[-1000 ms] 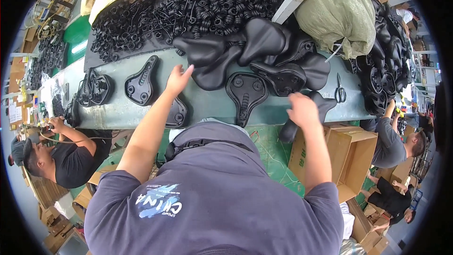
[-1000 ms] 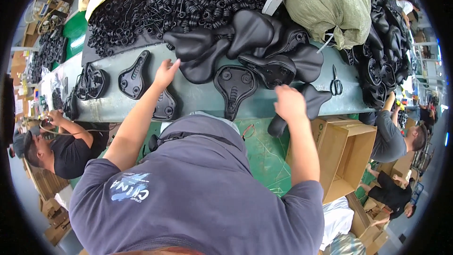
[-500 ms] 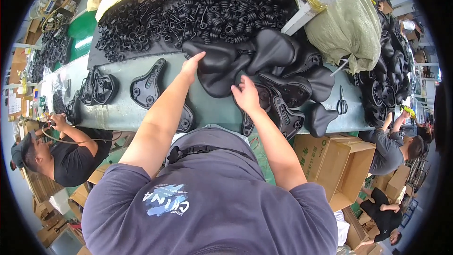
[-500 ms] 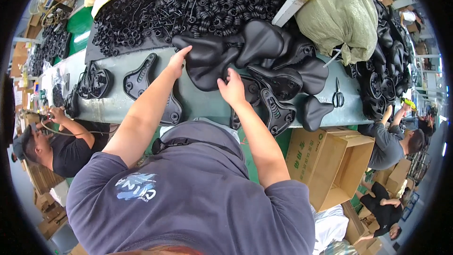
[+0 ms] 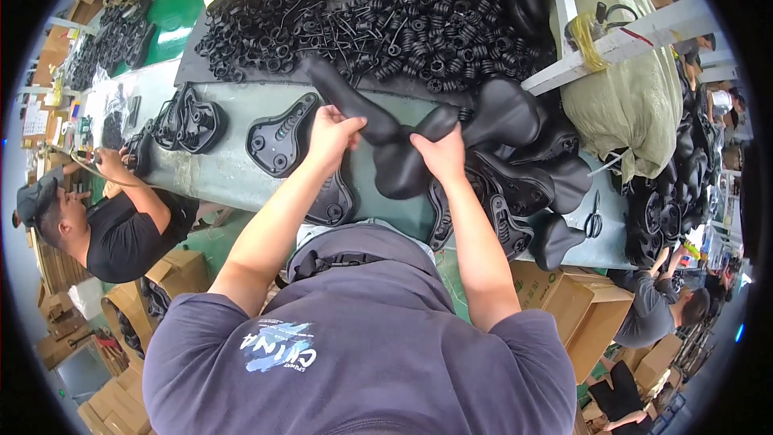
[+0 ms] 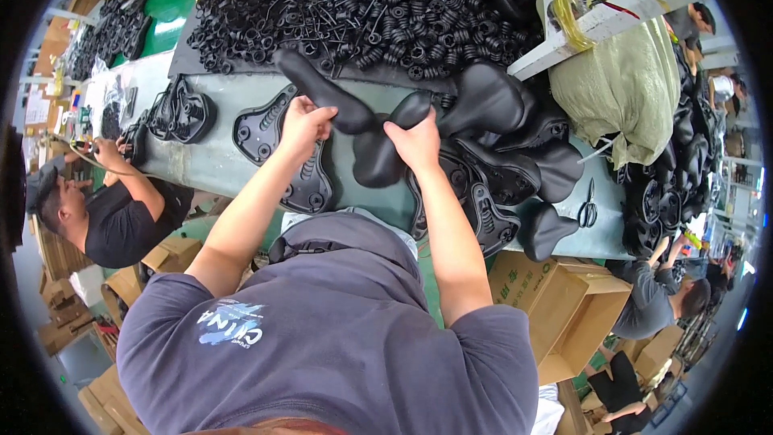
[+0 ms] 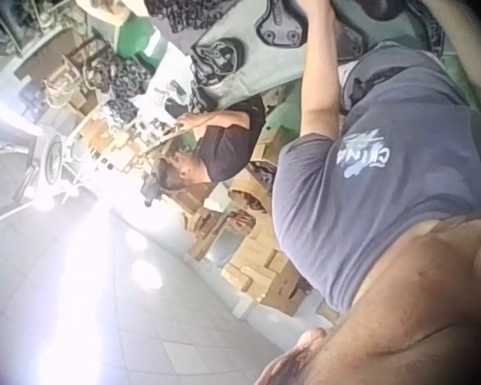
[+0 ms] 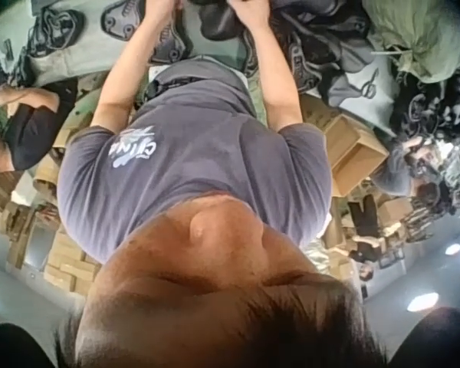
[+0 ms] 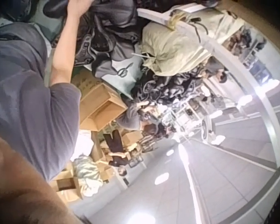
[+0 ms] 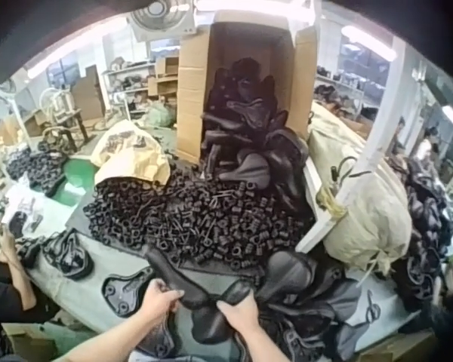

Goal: Assembling plastic bicycle seats by manually attaching plastic clips and fittings to the underside of the seat bases.

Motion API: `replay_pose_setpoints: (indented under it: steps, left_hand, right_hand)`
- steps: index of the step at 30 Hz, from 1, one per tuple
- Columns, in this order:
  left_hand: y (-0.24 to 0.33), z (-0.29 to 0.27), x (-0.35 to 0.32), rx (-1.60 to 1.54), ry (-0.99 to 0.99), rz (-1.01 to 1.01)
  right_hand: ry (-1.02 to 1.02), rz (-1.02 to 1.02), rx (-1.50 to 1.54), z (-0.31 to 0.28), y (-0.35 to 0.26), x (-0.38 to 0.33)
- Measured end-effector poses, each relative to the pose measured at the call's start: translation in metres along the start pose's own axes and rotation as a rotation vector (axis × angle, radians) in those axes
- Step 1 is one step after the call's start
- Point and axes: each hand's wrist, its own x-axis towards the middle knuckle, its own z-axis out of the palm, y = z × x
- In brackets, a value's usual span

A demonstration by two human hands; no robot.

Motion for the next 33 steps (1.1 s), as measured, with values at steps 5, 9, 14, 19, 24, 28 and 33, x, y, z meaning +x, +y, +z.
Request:
replay_pose_setpoints:
  steps: [5,9,14,19,24,28,33]
  left_hand:
    - [0.024,0.013,-0.064,0.410,-0.093,-0.152]
    - [-0.107,0.015,-0.032,0.893,-0.282,0.116]
    - [-0.116,0.022,-0.041,0.971,-0.365,0.241]
    - [-0.081,-0.021,-0.052,0.641,-0.370,0.317]
    - [-0.046,-0.109,-0.028,1.101,-0.039,0.678]
    - [-0.033,-0.193,0.013,1.464,0.144,0.669]
    - [-0.036,-0.291,0.048,1.495,0.049,0.359]
  right_hand:
    - [0.020,0.123,-0.512,-0.098,-0.112,-0.056]
    - [0.045,0.118,-0.901,-0.089,-0.057,-0.037]
    - [-0.178,-0.111,-0.888,-0.039,0.008,-0.049]
    - [-0.059,-0.303,-0.761,-0.033,0.012,-0.010]
    - [-0.098,-0.281,-1.138,-0.010,0.005,0.077]
    - [-0.281,-0.155,-1.335,0.008,0.037,0.130]
    - [-0.225,-0.067,-1.267,0.052,0.045,0.131]
